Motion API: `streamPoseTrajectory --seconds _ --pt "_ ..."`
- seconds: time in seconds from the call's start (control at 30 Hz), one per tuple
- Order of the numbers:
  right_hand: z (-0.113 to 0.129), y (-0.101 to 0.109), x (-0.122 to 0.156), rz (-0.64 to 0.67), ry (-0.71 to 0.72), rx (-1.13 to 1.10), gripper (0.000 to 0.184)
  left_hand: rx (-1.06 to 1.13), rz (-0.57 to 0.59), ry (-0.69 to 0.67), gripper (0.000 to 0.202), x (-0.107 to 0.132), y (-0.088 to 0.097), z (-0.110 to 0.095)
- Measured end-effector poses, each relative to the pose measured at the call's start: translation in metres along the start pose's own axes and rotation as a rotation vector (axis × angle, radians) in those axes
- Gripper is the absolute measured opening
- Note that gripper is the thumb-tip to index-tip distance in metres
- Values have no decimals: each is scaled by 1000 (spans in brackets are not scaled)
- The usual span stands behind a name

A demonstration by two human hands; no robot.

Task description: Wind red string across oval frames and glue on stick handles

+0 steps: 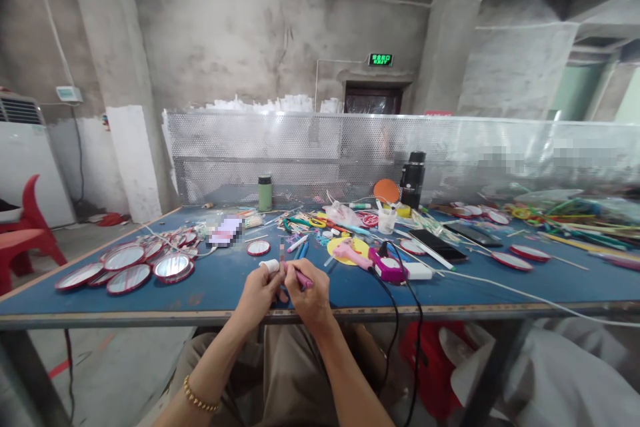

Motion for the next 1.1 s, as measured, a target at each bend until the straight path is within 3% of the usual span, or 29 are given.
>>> streamPoseTrajectory --seconds 0.6,1.1 --pt "0 2 1 -33 -4 -9 19 32 5 35 29 1 -3 5" --pt "-1 1 1 -31 1 -35 18 28 22 53 24 2 1 -2"
Point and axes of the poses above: each hand's wrist, its own x-axis away from the middle knuckle, its own y-axis out of the back of the hand, z = x × y, the point moved 4 cm from there along -x, towards the middle knuckle, and after that the axes turned 13 degrees about -x, right-handed, at the moved point
